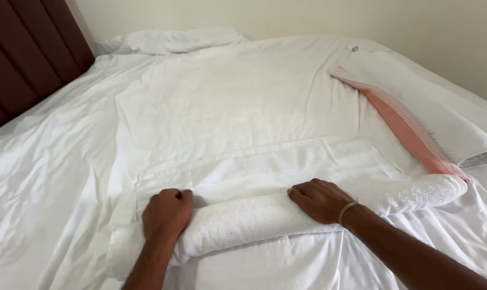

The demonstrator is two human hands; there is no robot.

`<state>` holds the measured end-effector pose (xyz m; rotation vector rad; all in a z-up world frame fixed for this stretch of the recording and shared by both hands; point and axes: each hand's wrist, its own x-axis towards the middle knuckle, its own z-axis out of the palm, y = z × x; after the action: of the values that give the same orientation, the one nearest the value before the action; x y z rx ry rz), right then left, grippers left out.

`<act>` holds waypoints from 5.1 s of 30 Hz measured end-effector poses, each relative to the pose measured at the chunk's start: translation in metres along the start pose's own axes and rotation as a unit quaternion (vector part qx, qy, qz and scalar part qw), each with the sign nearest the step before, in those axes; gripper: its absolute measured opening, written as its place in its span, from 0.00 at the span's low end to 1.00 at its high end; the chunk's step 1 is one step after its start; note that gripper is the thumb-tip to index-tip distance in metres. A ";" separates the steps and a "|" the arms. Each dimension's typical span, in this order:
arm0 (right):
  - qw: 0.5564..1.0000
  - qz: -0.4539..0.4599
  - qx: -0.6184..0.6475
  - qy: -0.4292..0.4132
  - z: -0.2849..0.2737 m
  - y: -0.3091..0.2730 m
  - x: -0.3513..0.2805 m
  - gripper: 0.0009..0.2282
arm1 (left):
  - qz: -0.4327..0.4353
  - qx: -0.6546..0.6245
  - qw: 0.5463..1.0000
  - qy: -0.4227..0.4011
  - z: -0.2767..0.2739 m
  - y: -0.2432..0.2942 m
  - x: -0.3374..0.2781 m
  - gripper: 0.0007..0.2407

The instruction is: The person rolls a white towel on a bed. They start from one edge and roll it tightly towards the other edge, smoothing it as they go. The person finishes by lifting the rolled towel.

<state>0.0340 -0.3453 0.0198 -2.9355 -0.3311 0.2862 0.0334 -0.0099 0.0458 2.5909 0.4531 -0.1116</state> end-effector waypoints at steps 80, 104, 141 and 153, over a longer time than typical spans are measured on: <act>0.991 0.128 -0.032 0.018 0.001 0.055 -0.027 0.27 | 0.183 0.106 0.977 0.009 0.067 0.017 0.107 0.34; 0.992 0.104 -0.051 0.048 0.007 0.059 -0.033 0.25 | 0.204 0.144 0.968 0.014 0.036 -0.032 -0.024 0.27; 0.951 0.131 -0.066 0.274 0.025 0.191 -0.110 0.17 | 0.197 0.087 0.974 0.068 0.047 -0.039 -0.030 0.29; 0.966 0.038 -0.111 0.229 0.030 0.164 -0.094 0.22 | 0.207 0.070 0.972 0.089 0.045 -0.041 -0.028 0.28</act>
<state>-0.0289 -0.5206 -0.0242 -3.1107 -0.1911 -0.4472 -0.0068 -0.0075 -0.0078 2.7853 -0.0445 0.2411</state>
